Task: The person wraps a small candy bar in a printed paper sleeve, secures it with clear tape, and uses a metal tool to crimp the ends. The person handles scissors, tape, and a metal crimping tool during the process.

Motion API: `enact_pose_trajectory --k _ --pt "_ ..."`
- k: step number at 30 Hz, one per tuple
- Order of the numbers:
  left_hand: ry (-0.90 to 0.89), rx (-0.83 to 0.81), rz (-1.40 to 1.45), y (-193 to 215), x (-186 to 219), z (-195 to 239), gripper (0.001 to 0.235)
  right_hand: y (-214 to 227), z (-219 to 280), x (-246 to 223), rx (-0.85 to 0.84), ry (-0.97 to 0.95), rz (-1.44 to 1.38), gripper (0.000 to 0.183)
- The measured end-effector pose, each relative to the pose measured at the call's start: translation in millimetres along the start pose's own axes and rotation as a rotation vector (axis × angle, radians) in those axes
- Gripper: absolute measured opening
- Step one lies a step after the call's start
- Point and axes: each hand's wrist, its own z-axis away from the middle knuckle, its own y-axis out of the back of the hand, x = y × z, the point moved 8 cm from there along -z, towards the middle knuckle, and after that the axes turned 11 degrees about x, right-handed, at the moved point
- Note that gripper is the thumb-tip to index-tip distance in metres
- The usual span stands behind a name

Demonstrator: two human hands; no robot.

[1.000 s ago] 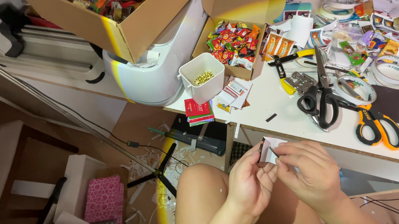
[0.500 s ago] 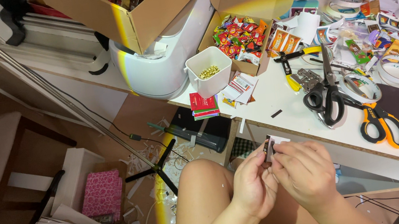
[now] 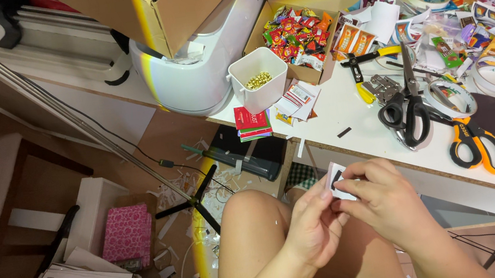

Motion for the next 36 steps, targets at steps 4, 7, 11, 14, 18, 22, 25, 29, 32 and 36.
enact_pose_trajectory --k 4,7,11,14,18,22,25,29,32,36 --pt "0.059 0.056 -0.05 7.5 2.4 0.2 0.033 -2.3 5.7 10.3 -0.121 -0.143 -0.106 0.021" --pt "0.074 0.171 -0.037 17.0 4.0 -0.6 0.039 4.7 6.2 15.4 -0.03 -0.286 -0.249 0.011" --pt "0.023 0.2 -0.195 26.5 6.0 -3.3 0.047 5.6 11.4 31.7 0.028 -0.552 -0.254 0.02" --pt "0.001 0.162 -0.329 27.5 7.0 -1.8 0.041 0.2 12.0 33.9 -0.032 -0.651 -0.3 0.018" --pt "0.007 0.143 -0.426 30.0 8.4 -0.2 0.035 -0.1 10.4 31.2 -0.016 -0.587 -0.285 0.008" --pt "-0.013 0.131 -0.417 27.1 10.5 -0.6 0.036 -3.2 13.5 31.7 -0.011 -0.587 -0.274 0.006" --pt "-0.001 0.189 -0.392 29.0 11.5 0.6 0.032 -5.2 15.7 32.3 -0.002 -0.599 -0.288 0.005" --pt "-0.054 0.107 -0.537 23.1 16.8 2.5 0.032 -8.8 20.1 38.9 -0.001 -0.653 -0.324 0.004" --pt "-0.088 0.072 -0.663 20.1 19.0 4.0 0.036 -12.8 24.8 43.8 -0.011 -0.735 -0.35 0.002" --pt "-0.154 0.075 -0.763 21.2 22.5 3.9 0.033 -21.1 32.0 51.7 -0.012 -0.821 -0.388 0.002"
